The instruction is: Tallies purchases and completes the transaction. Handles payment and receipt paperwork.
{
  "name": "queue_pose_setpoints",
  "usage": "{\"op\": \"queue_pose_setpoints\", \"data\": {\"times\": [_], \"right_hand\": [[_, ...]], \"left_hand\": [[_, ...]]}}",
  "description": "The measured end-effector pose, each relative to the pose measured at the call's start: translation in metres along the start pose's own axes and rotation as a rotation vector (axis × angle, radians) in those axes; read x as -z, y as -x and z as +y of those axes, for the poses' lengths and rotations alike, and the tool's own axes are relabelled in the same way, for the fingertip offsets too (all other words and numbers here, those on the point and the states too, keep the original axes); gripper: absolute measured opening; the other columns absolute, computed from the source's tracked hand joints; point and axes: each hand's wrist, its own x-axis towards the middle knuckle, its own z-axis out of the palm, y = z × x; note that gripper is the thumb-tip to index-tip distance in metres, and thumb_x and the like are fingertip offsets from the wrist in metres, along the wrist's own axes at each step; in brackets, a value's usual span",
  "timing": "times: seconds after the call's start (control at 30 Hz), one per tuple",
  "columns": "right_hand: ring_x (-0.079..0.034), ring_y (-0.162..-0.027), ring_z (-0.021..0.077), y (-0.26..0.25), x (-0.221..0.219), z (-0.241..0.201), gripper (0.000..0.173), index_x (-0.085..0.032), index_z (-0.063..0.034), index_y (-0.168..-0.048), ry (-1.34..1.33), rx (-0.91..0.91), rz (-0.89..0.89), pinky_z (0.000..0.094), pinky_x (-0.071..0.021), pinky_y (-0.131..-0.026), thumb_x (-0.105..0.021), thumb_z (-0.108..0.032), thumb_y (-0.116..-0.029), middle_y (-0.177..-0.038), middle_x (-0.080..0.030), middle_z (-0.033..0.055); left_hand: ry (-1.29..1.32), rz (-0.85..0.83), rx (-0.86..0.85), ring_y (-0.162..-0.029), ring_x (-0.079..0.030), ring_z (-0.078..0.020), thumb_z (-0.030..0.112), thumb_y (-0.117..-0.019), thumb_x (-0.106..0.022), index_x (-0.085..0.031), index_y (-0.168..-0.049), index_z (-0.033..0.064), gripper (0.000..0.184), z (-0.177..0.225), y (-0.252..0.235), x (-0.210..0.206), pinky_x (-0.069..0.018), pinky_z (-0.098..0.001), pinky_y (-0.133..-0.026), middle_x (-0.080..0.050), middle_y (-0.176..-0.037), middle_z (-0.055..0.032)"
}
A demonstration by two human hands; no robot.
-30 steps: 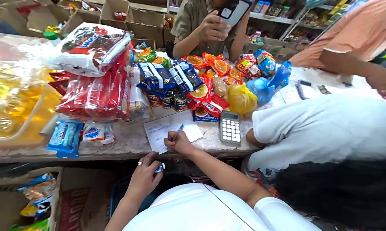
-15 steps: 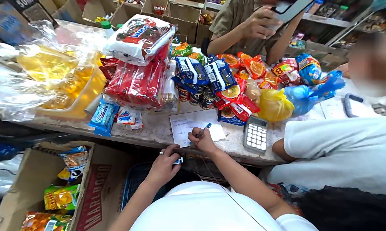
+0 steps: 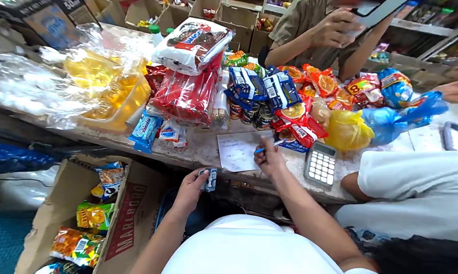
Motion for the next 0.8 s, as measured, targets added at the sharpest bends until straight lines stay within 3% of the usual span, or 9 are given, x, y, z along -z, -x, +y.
{"op": "queue_pose_setpoints", "data": {"times": [0.07, 0.1, 0.17, 0.23, 0.3, 0.4, 0.5, 0.67, 0.8], "right_hand": [[-0.048, -0.047, 0.0044, 0.006, -0.002, -0.009, 0.052, -0.055, -0.0163, -0.105, -0.076, -0.185, -0.115, 0.0206, -0.0450, -0.046, -0.031, -0.062, -0.1053, -0.064, -0.054, -0.0055], [-0.056, -0.058, 0.0074, 0.014, -0.006, -0.005, 0.057, -0.054, -0.0134, -0.117, -0.005, -0.183, -0.208, 0.0247, -0.0509, -0.056, -0.026, -0.061, -0.1067, -0.076, -0.061, -0.0027], [-0.068, -0.090, 0.0151, 0.035, -0.020, 0.012, 0.044, -0.045, -0.0050, -0.144, 0.232, -0.077, -0.395, 0.0338, -0.0575, -0.080, -0.036, -0.033, -0.1110, -0.114, -0.067, 0.0065], [-0.065, -0.112, 0.0174, 0.051, -0.035, 0.029, 0.063, -0.034, -0.0003, -0.153, 0.395, 0.026, -0.568, 0.0351, -0.0562, -0.093, -0.062, -0.014, -0.0984, -0.139, -0.058, 0.0133], [-0.065, -0.109, 0.0136, 0.057, -0.041, 0.039, 0.066, -0.041, 0.0005, -0.149, 0.395, 0.029, -0.633, 0.0299, -0.0564, -0.092, -0.072, -0.004, -0.0908, -0.133, -0.061, 0.0123], [-0.069, -0.087, 0.0085, 0.057, -0.037, 0.038, 0.026, -0.067, 0.0037, -0.115, 0.397, 0.014, -0.526, 0.0261, -0.0584, -0.081, -0.070, 0.004, -0.0893, -0.100, -0.072, 0.0066], [-0.067, -0.075, 0.0056, 0.060, -0.032, 0.032, 0.008, -0.070, 0.0011, -0.096, 0.481, 0.005, -0.463, 0.0243, -0.0580, -0.075, -0.073, 0.000, -0.0895, -0.084, -0.071, 0.0015], [-0.065, -0.065, 0.0050, 0.063, -0.033, 0.035, 0.017, -0.061, -0.0049, -0.088, 0.468, -0.053, -0.454, 0.0215, -0.0544, -0.062, -0.077, -0.009, -0.0904, -0.077, -0.069, 0.0002], [-0.069, -0.073, 0.0107, 0.062, -0.025, 0.031, 0.014, -0.055, -0.0060, -0.096, 0.275, -0.186, -0.521, 0.0272, -0.0600, -0.070, -0.064, 0.004, -0.0939, -0.083, -0.069, 0.0030]], "left_hand": [[0.066, 0.040, 0.081, -0.079, -0.071, -0.0135, 0.010, -0.1080, -0.047, -0.065, -0.114, -0.0017, 0.022, 0.006, 0.001, -0.003, -0.0610, -0.0292, -0.073, -0.071, -0.091, -0.0076], [0.080, 0.034, 0.094, -0.079, -0.071, -0.0149, 0.009, -0.1073, -0.049, -0.065, -0.116, -0.0024, 0.022, 0.007, 0.001, -0.004, -0.0618, -0.0301, -0.073, -0.072, -0.093, -0.0090], [0.063, -0.008, 0.072, -0.081, -0.073, -0.0160, 0.005, -0.1045, -0.053, -0.065, -0.119, -0.0038, 0.021, 0.008, 0.002, -0.006, -0.0627, -0.0315, -0.075, -0.073, -0.096, -0.0104], [-0.027, -0.038, -0.031, -0.080, -0.071, -0.0125, 0.000, -0.0992, -0.060, -0.066, -0.114, -0.0044, 0.017, 0.006, 0.004, -0.010, -0.0610, -0.0281, -0.076, -0.073, -0.092, -0.0078], [-0.181, -0.023, -0.197, -0.076, -0.069, -0.0068, 0.000, -0.0946, -0.067, -0.069, -0.106, -0.0032, 0.012, 0.004, 0.005, -0.011, -0.0592, -0.0229, -0.073, -0.073, -0.086, -0.0034], [-0.421, 0.009, -0.372, -0.082, -0.067, -0.0032, 0.011, -0.0940, -0.071, -0.075, -0.101, 0.0013, 0.013, 0.002, 0.007, -0.004, -0.0566, -0.0191, -0.077, -0.072, -0.093, -0.0023], [-0.389, -0.019, -0.262, -0.079, -0.068, -0.0026, 0.015, -0.1036, -0.058, -0.074, -0.101, 0.0023, 0.020, 0.005, 0.011, -0.004, -0.0571, -0.0207, -0.073, -0.072, -0.089, -0.0004], [-0.305, -0.112, -0.193, -0.073, -0.068, -0.0029, 0.010, -0.0995, -0.063, -0.073, -0.096, 0.0021, 0.013, 0.005, 0.015, -0.001, -0.0578, -0.0209, -0.071, -0.072, -0.080, 0.0017], [-0.283, -0.125, -0.153, -0.072, -0.069, -0.0039, 0.010, -0.1005, -0.062, -0.073, -0.095, 0.0014, 0.014, 0.006, 0.016, -0.001, -0.0583, -0.0214, -0.069, -0.072, -0.079, 0.0006]]}}
